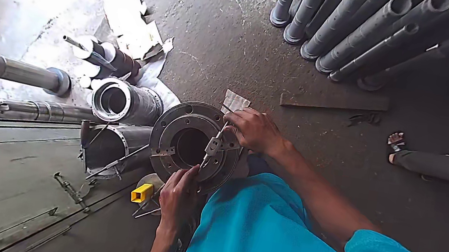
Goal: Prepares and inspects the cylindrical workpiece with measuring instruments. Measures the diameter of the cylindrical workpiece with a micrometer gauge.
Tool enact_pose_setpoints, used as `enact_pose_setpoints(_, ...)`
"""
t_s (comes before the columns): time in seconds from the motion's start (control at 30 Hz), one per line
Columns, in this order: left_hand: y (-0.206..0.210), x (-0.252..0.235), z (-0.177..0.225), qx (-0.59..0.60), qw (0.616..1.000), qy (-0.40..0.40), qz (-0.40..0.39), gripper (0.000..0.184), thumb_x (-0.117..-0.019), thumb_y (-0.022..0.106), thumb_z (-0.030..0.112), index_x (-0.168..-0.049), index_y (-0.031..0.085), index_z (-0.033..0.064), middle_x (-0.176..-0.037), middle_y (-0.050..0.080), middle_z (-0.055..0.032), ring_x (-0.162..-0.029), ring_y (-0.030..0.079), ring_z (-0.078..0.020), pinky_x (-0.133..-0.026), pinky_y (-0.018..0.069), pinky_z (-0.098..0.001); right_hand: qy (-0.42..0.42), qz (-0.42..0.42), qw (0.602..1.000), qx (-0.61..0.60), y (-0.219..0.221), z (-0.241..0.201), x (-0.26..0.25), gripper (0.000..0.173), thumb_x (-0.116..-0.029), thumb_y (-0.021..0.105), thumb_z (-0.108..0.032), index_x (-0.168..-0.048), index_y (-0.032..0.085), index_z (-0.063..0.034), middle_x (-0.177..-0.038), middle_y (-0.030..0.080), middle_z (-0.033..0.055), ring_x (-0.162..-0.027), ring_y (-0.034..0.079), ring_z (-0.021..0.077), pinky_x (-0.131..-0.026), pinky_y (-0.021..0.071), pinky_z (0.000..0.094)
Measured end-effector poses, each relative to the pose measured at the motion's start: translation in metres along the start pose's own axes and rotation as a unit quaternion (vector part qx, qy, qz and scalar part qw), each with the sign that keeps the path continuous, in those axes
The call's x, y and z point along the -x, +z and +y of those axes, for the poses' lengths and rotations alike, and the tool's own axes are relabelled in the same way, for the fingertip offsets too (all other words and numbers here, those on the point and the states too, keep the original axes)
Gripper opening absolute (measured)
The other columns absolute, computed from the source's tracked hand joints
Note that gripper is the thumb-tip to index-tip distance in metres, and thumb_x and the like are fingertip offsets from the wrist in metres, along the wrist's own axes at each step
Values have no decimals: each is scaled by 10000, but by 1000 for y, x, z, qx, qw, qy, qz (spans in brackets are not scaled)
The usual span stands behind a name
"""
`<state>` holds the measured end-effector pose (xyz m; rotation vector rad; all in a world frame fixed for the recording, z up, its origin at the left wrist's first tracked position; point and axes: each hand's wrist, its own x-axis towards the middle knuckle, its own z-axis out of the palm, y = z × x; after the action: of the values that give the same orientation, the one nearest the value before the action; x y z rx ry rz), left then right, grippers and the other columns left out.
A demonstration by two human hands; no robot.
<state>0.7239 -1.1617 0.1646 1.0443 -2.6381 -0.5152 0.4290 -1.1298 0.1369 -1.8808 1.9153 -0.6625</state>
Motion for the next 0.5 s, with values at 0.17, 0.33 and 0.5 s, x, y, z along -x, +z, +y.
enact_pose_setpoints(0.17,-3,-19,-23,-55,997,48,-11,246,-982,571,56,-1130,766,73,-1006,733,-155,-924,708,-324,-795,588,-439,64,54,996,37,4,-19,28,284,-1057,509,-288,-1044,709,-87,-959,678,115,-925,677,321,-702,574,458)
enact_pose_setpoints(0.33,-1,-81,-64,-26,998,49,8,214,-1032,615,246,-1133,757,121,-1150,720,-115,-1030,695,-303,-869,568,-472,161,60,984,56,23,-75,85,347,-1025,514,-276,-793,656,-60,-705,609,88,-678,659,270,-568,537,422)
enact_pose_setpoints(0.5,-6,-54,-48,-11,999,-29,-22,236,-1030,598,218,-1071,733,29,-952,736,-157,-871,731,-327,-781,594,-523,147,-100,984,9,-16,-29,52,327,-1022,580,-399,-906,709,-122,-809,683,93,-757,697,326,-613,537,589)
